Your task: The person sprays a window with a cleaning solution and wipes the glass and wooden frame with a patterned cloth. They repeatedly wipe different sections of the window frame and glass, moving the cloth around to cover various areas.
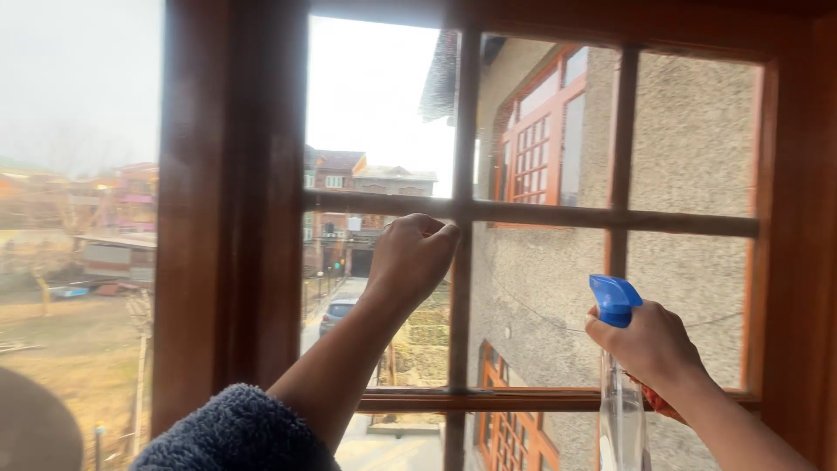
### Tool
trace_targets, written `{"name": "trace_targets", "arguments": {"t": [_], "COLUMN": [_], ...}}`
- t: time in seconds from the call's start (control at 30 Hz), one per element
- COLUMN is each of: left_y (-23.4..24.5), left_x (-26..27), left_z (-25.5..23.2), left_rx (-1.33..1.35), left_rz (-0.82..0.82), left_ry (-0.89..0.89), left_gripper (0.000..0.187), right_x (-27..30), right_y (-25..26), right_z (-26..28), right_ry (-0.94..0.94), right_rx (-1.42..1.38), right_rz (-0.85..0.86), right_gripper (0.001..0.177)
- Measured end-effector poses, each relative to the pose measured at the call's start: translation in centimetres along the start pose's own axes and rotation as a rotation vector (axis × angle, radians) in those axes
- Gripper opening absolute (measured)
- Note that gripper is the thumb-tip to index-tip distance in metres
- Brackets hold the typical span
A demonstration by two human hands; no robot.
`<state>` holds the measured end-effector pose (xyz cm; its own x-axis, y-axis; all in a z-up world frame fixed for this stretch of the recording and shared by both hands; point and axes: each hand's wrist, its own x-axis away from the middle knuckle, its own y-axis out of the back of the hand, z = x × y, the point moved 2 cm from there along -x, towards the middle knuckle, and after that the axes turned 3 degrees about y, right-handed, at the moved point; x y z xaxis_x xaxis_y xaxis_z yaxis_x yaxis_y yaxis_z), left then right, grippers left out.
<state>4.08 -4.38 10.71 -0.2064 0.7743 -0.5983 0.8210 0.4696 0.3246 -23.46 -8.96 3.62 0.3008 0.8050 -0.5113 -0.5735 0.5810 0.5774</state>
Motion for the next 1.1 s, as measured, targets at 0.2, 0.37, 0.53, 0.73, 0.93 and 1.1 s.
{"name": "trace_targets", "arguments": {"t": [0.2,0.37,0.53,0.73,0.93,1.1], "left_y": [3.9,7.3,9.9,11.8,12.4,12.0], "left_x": [0.4,1.0,1.9,1.9,2.0,1.3], "left_z": [2.4,3.7,4.3,5.5,5.9,6.3], "left_rx": [-0.031,-0.001,-0.014,-0.053,-0.051,-0.071], "left_rz": [-0.074,-0.119,-0.166,-0.210,-0.223,-0.223], "left_ry": [0.085,0.125,0.143,0.172,0.182,0.162], "left_gripper": [0.034,0.029,0.025,0.042,0.034,0.036], "right_x": [1.1,2.6,3.6,5.4,6.3,7.6], "right_y": [-5.0,-8.2,-11.2,-12.8,-14.6,-14.3], "right_z": [5.9,10.3,13.3,16.4,16.8,16.0], "right_ry": [0.076,0.143,0.257,0.301,0.325,0.251], "right_rx": [-0.073,-0.054,-0.154,-0.188,-0.177,-0.014], "right_rz": [0.069,0.147,0.203,0.259,0.335,0.427], "right_gripper": [0.023,0.025,0.021,0.028,0.022,0.026]}}
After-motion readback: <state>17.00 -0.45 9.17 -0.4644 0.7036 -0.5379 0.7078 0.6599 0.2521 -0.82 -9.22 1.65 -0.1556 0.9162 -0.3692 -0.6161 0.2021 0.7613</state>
